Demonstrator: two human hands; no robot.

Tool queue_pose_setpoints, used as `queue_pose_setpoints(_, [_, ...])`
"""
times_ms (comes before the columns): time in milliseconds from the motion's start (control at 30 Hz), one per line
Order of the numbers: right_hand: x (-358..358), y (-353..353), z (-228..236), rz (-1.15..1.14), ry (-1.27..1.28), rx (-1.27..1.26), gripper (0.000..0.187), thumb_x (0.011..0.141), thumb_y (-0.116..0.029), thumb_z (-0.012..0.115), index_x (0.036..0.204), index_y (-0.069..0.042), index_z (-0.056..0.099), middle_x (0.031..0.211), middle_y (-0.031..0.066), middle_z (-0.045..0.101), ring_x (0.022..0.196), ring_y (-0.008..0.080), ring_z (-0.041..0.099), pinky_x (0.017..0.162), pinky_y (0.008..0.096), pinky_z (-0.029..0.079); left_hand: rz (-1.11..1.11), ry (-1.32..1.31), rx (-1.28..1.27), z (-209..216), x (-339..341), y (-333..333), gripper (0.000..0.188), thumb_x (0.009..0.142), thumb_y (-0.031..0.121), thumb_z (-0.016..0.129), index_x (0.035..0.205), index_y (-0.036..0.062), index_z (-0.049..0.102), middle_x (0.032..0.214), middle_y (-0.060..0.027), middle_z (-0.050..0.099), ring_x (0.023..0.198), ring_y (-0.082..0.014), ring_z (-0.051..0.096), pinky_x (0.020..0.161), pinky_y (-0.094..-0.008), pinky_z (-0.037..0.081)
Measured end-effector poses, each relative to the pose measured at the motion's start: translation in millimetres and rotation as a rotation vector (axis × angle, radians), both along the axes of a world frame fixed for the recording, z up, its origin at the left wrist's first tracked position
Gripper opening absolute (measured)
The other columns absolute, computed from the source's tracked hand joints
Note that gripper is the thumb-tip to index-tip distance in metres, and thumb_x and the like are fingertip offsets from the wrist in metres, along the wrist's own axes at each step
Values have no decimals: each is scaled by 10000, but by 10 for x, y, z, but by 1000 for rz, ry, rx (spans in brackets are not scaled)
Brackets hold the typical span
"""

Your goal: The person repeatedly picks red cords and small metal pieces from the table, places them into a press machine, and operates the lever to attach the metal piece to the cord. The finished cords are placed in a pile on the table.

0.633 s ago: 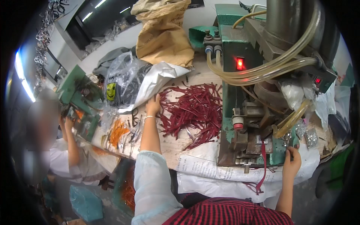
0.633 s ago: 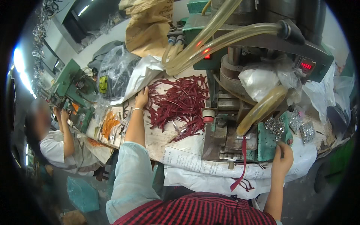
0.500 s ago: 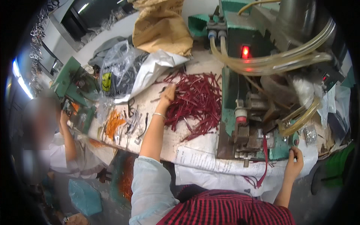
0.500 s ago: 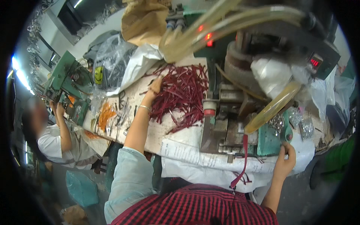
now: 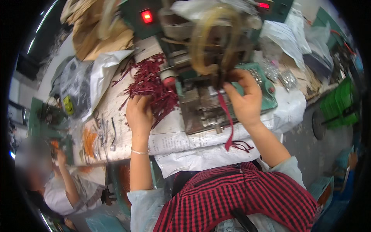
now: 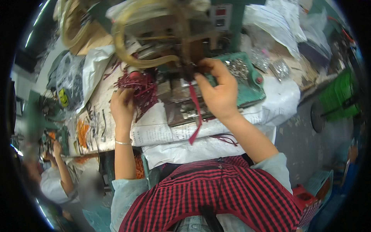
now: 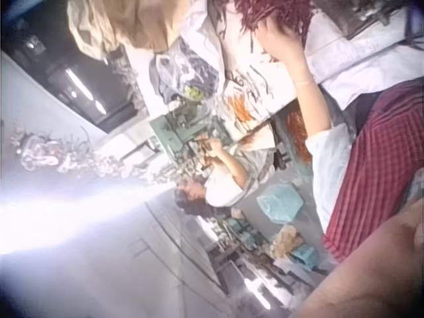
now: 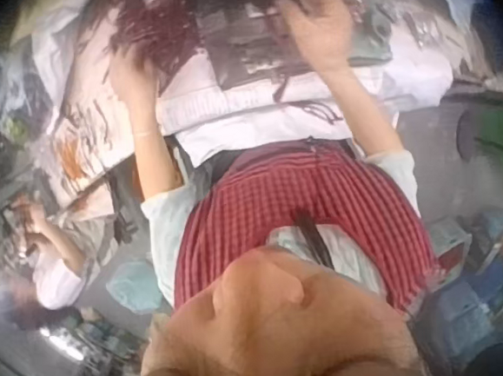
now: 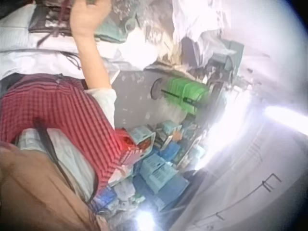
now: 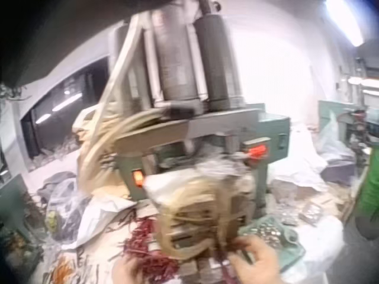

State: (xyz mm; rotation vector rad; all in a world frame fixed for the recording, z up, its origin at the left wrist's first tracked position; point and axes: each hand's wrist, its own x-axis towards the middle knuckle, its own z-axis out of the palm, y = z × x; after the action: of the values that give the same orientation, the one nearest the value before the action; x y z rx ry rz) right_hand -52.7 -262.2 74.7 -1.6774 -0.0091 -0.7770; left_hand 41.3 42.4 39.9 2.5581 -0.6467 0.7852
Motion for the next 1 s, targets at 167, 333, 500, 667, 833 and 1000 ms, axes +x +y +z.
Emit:
queue_pose_setpoints(167, [-35,66,20,57,28,217,455,890,4,725,1308,22,545,1026,95,721,993,139,675,932,276,488,-7,-53,303,-211,157,-214,174,766,34,690,920,87,749,967,-146,617,907,-334,571,758,-452,451])
queue_pose_setpoints(333, [-141,181,287,162,94,306,521,885,0,711,1361,45,504,1109,127,715,1064,150,655,985,293,480,26,-110,162,-339,313,-184,61,823,63,719,882,47,725,959,-132,643,896,-352,592,800,-457,476])
queue_pose_setpoints(500, [-471,199,504,321,124,297,672,880,2,685,1489,42,405,1390,184,588,1287,241,583,1103,349,428,-110,312,-1107,242,-121,-527,162,1084,197,562,1158,64,619,811,-16,647,660,-76,560,573,-199,442])
queue_pose_setpoints(667, [-183,-400,36,17,166,-131,447,898,-49,640,1344,-21,619,1257,187,708,1183,296,690,1017,387,526,-436,1020,-1209,757,-1048,-1021,282,1096,294,517,1154,26,583,860,-61,679,684,-78,571,544,-200,446])
queue_pose_setpoints(833, [-401,-824,-577,-113,394,-523,343,888,-43,623,1225,-30,689,1161,182,737,1101,359,699,945,431,547,-670,1769,-1306,805,-1113,-1384,335,1127,290,421,1123,11,605,725,-137,662,427,-112,464,385,-229,328])
queue_pose_setpoints(1000, [-388,-1035,-512,-165,404,-271,383,909,-8,650,1291,-16,657,1159,129,744,1083,230,709,957,342,526,-552,1732,-1446,800,-1175,-1471,308,1125,290,427,1118,27,587,724,-129,670,408,-108,451,373,-228,301])
